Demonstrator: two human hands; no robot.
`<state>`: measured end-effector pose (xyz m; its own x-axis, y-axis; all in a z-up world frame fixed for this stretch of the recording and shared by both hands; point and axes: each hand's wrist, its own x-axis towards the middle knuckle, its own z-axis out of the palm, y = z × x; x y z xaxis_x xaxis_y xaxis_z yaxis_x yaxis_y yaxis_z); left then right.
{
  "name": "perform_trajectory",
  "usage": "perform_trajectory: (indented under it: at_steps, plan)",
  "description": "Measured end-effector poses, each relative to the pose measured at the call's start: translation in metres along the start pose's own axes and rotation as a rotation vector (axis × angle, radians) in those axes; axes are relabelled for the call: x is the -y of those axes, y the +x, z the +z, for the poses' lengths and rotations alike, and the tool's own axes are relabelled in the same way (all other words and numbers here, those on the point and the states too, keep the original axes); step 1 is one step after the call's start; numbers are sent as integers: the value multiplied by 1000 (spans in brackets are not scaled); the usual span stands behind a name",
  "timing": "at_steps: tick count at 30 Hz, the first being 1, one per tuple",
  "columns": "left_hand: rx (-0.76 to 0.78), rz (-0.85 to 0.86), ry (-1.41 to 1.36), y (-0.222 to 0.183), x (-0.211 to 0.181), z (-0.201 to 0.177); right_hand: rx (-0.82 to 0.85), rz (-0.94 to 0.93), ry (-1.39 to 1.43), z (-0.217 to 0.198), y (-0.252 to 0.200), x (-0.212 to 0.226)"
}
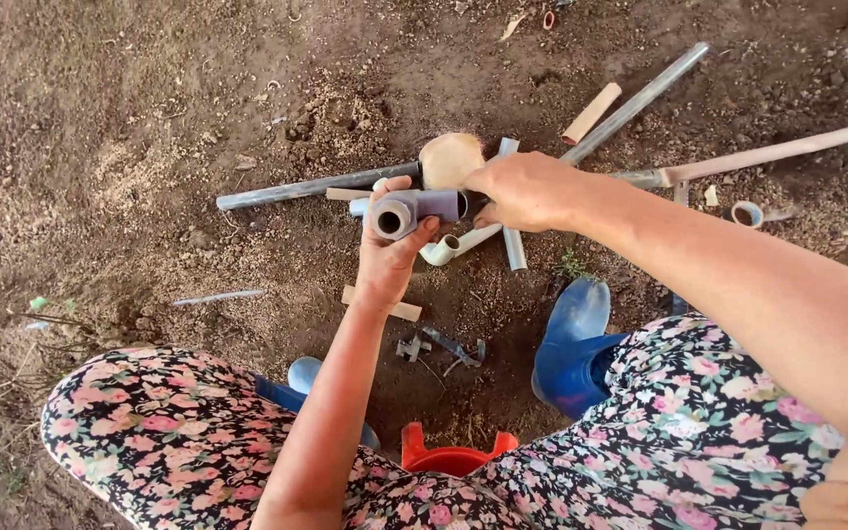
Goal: Assembling PVC pipes and fittings and laying them out on the ground in a specific pattern.
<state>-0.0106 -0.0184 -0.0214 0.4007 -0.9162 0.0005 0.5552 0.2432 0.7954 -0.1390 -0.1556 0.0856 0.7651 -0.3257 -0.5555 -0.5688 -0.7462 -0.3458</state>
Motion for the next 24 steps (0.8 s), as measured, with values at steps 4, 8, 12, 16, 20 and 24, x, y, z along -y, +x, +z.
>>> perform_trajectory:
  at_steps: [4, 8, 12, 16, 20, 24]
  plan:
    - [-32, 121, 309, -5, -11, 7, -37, 8, -24, 0, 3, 2]
    - [-118, 188, 585, -10, -10, 14, -79, 8, -87, 11, 16, -5]
    - [-130, 227, 640, -11, -8, 14, -126, -25, -105, 27, 28, -14]
    - [-97, 241, 596, -14, -15, 17, -107, -19, -92, 22, 22, -3]
    - [-80, 212, 606, -15, -16, 18, -51, 7, -78, 25, 23, 1]
    - [-86, 163, 481, -8, -9, 3, -41, 10, -73, 12, 23, 11]
